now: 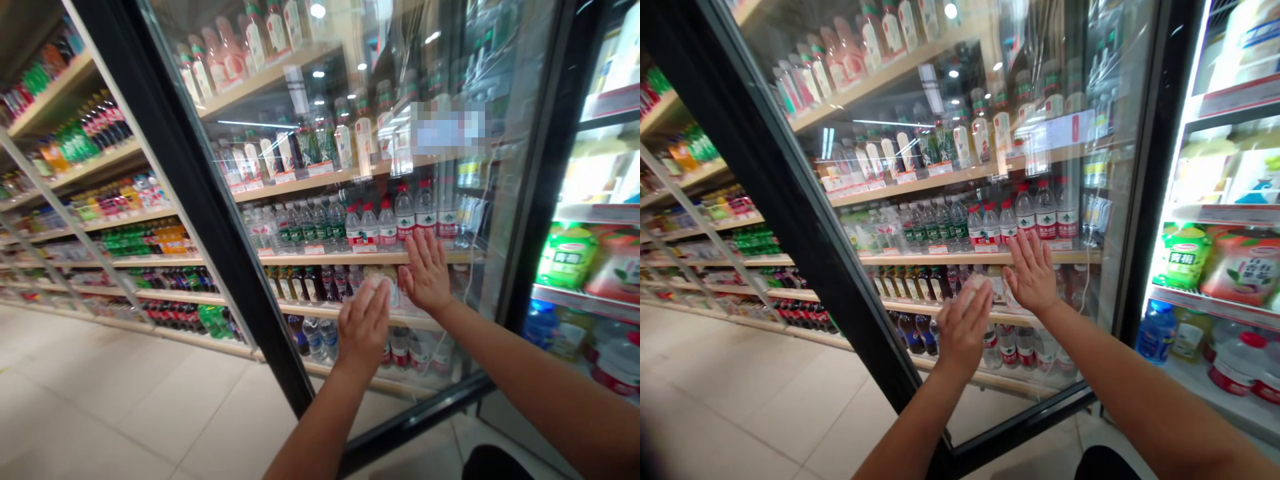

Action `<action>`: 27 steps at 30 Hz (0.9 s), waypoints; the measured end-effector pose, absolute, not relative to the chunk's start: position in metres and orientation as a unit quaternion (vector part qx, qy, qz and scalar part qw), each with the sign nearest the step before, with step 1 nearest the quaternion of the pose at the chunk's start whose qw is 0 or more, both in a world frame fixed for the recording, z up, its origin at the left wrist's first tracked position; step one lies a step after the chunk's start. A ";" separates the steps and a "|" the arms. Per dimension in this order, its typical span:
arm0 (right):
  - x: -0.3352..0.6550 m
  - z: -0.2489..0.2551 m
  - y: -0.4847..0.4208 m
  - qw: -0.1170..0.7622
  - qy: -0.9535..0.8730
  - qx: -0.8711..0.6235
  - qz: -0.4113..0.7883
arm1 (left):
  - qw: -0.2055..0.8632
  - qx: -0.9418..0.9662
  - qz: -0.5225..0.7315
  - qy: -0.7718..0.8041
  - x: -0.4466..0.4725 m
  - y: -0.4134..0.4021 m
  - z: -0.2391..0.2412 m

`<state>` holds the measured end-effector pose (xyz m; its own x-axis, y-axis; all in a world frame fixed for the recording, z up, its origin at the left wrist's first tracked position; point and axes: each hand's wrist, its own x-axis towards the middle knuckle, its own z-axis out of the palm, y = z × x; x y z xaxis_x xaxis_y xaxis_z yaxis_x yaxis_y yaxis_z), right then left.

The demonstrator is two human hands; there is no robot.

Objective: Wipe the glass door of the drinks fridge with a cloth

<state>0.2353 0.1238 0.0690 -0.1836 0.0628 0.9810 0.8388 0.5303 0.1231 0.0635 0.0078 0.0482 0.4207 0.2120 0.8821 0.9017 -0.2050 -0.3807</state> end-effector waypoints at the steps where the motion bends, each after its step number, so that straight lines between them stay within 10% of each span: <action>1: 0.236 0.069 0.124 0.546 -0.683 -0.331 -0.355 | 0.484 -0.666 -0.374 -0.427 0.064 0.007 0.056; 27: 0.235 0.070 0.124 0.539 -0.682 -0.344 -0.354 | 0.490 -0.678 -0.397 -0.377 0.060 0.012 0.104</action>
